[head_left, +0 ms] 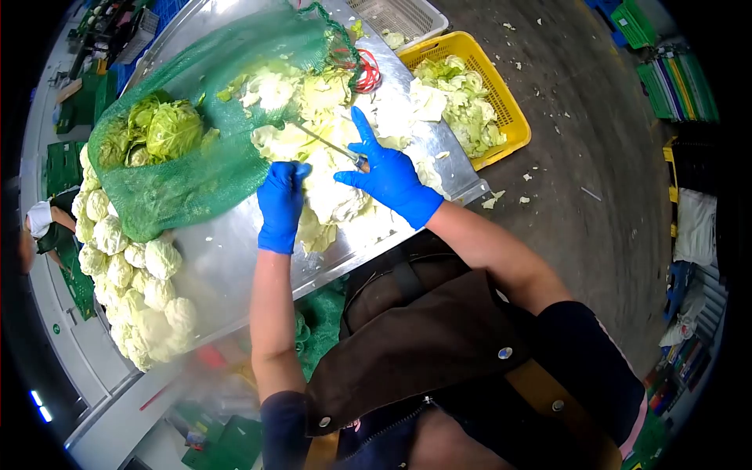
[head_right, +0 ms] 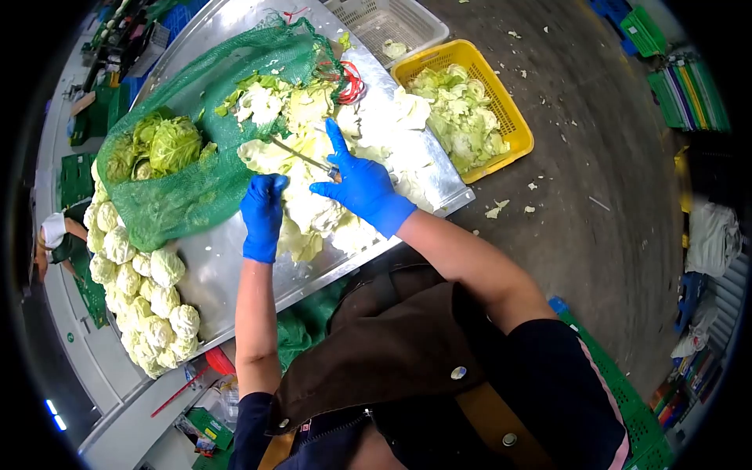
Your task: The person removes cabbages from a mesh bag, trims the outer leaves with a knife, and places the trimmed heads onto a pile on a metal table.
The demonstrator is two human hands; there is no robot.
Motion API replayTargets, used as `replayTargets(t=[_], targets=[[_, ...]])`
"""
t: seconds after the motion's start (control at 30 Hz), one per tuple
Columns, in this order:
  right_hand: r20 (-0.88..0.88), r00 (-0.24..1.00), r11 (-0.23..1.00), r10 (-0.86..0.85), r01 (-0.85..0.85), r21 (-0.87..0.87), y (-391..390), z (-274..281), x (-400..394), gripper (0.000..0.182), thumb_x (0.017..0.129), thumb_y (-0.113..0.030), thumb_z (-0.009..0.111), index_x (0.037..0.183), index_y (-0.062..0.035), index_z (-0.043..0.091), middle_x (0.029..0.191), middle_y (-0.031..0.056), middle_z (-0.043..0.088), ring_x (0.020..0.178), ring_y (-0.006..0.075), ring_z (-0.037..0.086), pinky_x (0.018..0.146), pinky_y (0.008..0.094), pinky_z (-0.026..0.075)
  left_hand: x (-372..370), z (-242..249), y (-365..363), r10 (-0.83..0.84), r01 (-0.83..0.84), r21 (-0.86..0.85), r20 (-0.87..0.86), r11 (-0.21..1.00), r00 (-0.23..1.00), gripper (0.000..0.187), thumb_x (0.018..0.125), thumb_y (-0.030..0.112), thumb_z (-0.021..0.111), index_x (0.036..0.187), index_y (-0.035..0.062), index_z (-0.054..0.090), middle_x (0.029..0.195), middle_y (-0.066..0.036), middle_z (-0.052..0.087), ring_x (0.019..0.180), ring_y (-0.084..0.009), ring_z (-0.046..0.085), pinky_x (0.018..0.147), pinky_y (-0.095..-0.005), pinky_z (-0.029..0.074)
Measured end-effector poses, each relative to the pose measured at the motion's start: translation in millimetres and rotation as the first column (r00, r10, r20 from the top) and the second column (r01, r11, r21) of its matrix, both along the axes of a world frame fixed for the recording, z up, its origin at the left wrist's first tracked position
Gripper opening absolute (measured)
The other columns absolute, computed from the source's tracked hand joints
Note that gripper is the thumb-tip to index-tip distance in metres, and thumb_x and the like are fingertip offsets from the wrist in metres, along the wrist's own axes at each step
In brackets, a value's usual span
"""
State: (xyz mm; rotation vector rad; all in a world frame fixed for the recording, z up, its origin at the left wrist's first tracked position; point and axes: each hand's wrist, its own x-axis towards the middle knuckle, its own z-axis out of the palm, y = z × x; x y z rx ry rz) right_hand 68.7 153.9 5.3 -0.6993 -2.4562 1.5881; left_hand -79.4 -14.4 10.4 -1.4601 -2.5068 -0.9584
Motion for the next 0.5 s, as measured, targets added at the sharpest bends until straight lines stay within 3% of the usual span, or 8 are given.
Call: replayTargets(t=[0.07, 0.13, 0.2, 0.23, 0.27, 0.33, 0.4, 0.5], targets=[[0.003, 1.0, 1.0, 0.014, -0.014, 0.002, -5.3, 8.4, 2.9, 0.109, 0.079, -0.049, 0.071, 0.152, -0.0206, -0.004, 0.112, 0.0187, 0.066, 0.083, 0.0313, 0.068, 0.074, 0.0399, 0.053, -22.9, -45.9, -14.7, 0.216, -0.222, 0.07, 0.079, 0.973, 0.973, 0.008, 0.086, 0.008, 0.066, 0.092, 0.0073, 0.06, 0.081, -0.011, 0.063, 0.066, -0.0271, 0.06, 0.06, -0.034, 0.048], [-0.017, 1.0, 1.0, 0.0, 0.0, 0.0, -4.2, 6.5, 5.7, 0.109, 0.079, -0.048, 0.071, 0.152, -0.02, -0.005, 0.112, 0.0193, 0.066, 0.083, 0.0311, 0.068, 0.073, 0.0396, 0.053, -29.6, -41.4, -22.0, 0.414, -0.651, 0.107, 0.691, 0.751, 0.592, 0.009, 0.088, 0.01, 0.064, 0.093, 0.0041, 0.06, 0.079, -0.009, 0.061, 0.067, -0.0241, 0.059, 0.063, -0.0327, 0.047], [-0.028, 0.999, 0.999, -0.024, 0.023, -0.038, -0.8, 2.6, 6.3, 0.11, 0.078, -0.049, 0.071, 0.152, -0.0202, -0.006, 0.111, 0.0191, 0.066, 0.083, 0.0311, 0.068, 0.073, 0.0394, 0.053, 2.3, -8.9, -22.2, 0.623, -0.64, 0.276, 0.156, 0.717, 0.766, 0.032, 0.085, 0.011, 0.069, 0.112, 0.0003, 0.055, 0.11, -0.014, 0.057, 0.097, -0.0242, 0.055, 0.079, -0.0338, 0.045], [-0.014, 1.0, 0.999, -0.028, 0.028, -0.035, 0.0, 6.5, 6.2, 0.105, 0.078, -0.046, 0.073, 0.152, -0.0211, 0.001, 0.111, 0.0187, 0.066, 0.083, 0.0301, 0.068, 0.074, 0.0377, 0.053, 32.4, 26.3, -13.7, 0.539, -0.533, 0.275, 0.06, 0.8, 0.84, 0.044, 0.084, 0.009, 0.07, 0.122, 0.0003, 0.05, 0.118, -0.014, 0.053, 0.106, -0.0256, 0.052, 0.085, -0.0354, 0.043], [-0.001, 1.0, 0.999, -0.032, 0.031, -0.032, 0.4, 13.9, 5.3, 0.101, 0.078, -0.043, 0.074, 0.152, -0.0221, 0.008, 0.11, 0.0183, 0.066, 0.083, 0.0291, 0.068, 0.074, 0.0361, 0.053, 57.8, 38.5, -11.8, 0.471, -0.462, 0.282, 0.039, 0.841, 0.881, 0.047, 0.083, 0.008, 0.071, 0.124, -0.001, 0.049, 0.119, -0.015, 0.053, 0.108, -0.0275, 0.052, 0.09, -0.0355, 0.042], [0.018, 1.0, 0.999, -0.02, 0.02, -0.035, -3.2, 16.1, 0.5, 0.091, 0.079, -0.039, 0.075, 0.15, -0.0222, 0.021, 0.109, 0.0177, 0.067, 0.082, 0.0276, 0.068, 0.074, 0.0343, 0.053, 96.3, 41.3, -9.1, 0.414, -0.466, 0.0, 0.46, 0.885, 0.786, 0.063, 0.081, 0.016, 0.075, 0.131, -0.0049, 0.043, 0.126, -0.019, 0.048, 0.117, -0.0309, 0.047, 0.1, -0.0389, 0.036], [0.03, 0.999, 0.999, 0.025, -0.024, -0.031, -6.4, 11.7, -4.3, 0.082, 0.079, -0.038, 0.075, 0.146, -0.0205, 0.031, 0.107, 0.0171, 0.067, 0.081, 0.0268, 0.068, 0.072, 0.0338, 0.053, 109.0, 26.1, 6.8, 0.463, -0.464, -0.056, 0.227, 0.884, 0.857, 0.081, 0.077, 0.023, 0.079, 0.137, -0.0063, 0.034, 0.133, -0.023, 0.041, 0.125, -0.0351, 0.039, 0.105, -0.0426, 0.031], [-0.062, 0.998, 1.0, -0.026, 0.027, 0.013, 8.2, -10.5, -13.1, 0.073, 0.083, -0.038, 0.069, 0.144, -0.0217, 0.032, 0.097, 0.0141, 0.069, 0.075, 0.0283, 0.068, 0.066, 0.0379, 0.054, 93.2, 3.4, 20.4, 0.484, -0.511, 0.019, 0.289, 0.859, 0.826, 0.098, 0.07, 0.028, 0.085, 0.141, -0.0058, 0.027, 0.137, -0.025, 0.033, 0.129, -0.0358, 0.034, 0.11, -0.0418, 0.027]])
